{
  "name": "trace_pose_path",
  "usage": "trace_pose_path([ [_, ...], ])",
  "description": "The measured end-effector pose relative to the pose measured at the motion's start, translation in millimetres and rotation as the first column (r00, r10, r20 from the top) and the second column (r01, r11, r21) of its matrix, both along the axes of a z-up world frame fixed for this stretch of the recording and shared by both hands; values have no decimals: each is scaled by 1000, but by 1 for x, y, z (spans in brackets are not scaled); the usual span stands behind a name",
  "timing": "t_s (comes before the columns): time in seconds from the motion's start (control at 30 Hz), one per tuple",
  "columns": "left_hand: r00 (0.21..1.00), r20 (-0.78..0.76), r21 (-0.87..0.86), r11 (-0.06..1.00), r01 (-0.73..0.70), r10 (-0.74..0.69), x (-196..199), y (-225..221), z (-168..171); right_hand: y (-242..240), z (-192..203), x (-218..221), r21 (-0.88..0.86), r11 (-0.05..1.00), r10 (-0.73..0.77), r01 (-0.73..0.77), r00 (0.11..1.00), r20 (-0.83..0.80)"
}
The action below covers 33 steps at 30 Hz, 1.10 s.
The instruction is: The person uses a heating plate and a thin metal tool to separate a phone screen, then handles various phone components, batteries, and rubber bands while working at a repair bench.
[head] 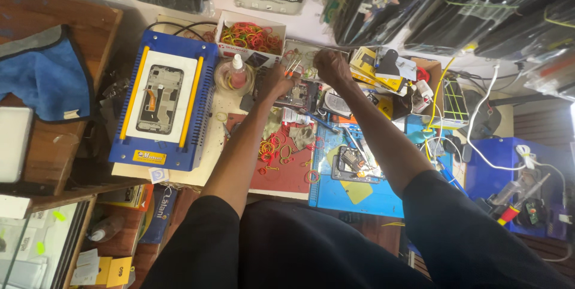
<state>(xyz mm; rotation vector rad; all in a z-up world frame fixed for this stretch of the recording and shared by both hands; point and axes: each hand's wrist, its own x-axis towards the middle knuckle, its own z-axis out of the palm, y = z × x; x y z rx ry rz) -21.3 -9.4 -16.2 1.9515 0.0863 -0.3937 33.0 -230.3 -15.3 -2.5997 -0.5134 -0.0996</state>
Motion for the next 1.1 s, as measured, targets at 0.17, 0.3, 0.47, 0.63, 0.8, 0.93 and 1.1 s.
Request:
trace_pose_path([
  [0.17, 1000, -9, 72, 997, -4, 5, -7, 1, 17, -15, 13, 7, 239, 961, 168, -138, 979, -111],
  [0.3, 999, -32, 52, 999, -13, 15, -13, 2, 26, -23, 54, -16, 302, 938, 324, -172, 749, -578],
  [0.47, 997, -54, -8, 998, -64, 63, -17, 1, 25, -10, 65, -60, 84, 897, 403, -434, 723, -562],
  [0.63, 997, -43, -13, 998, -62, 62, -20, -2, 18, -28, 65, -62, 161, 962, 271, -219, 813, -516],
  [0.8, 995, -49, -50, 995, -89, 86, -24, -4, 20, -38, 75, -51, -41, 994, -101, 103, 994, 32],
  [0.93, 992, -91, -32, 996, -85, 82, -23, -4, 29, -33, 40, -18, -140, 989, -22, 47, 983, 181],
  [1.1, 993, -101, -33, 997, -71, 67, -17, 0, 20, -33, 15, -8, -71, 987, -126, 144, 970, 206],
])
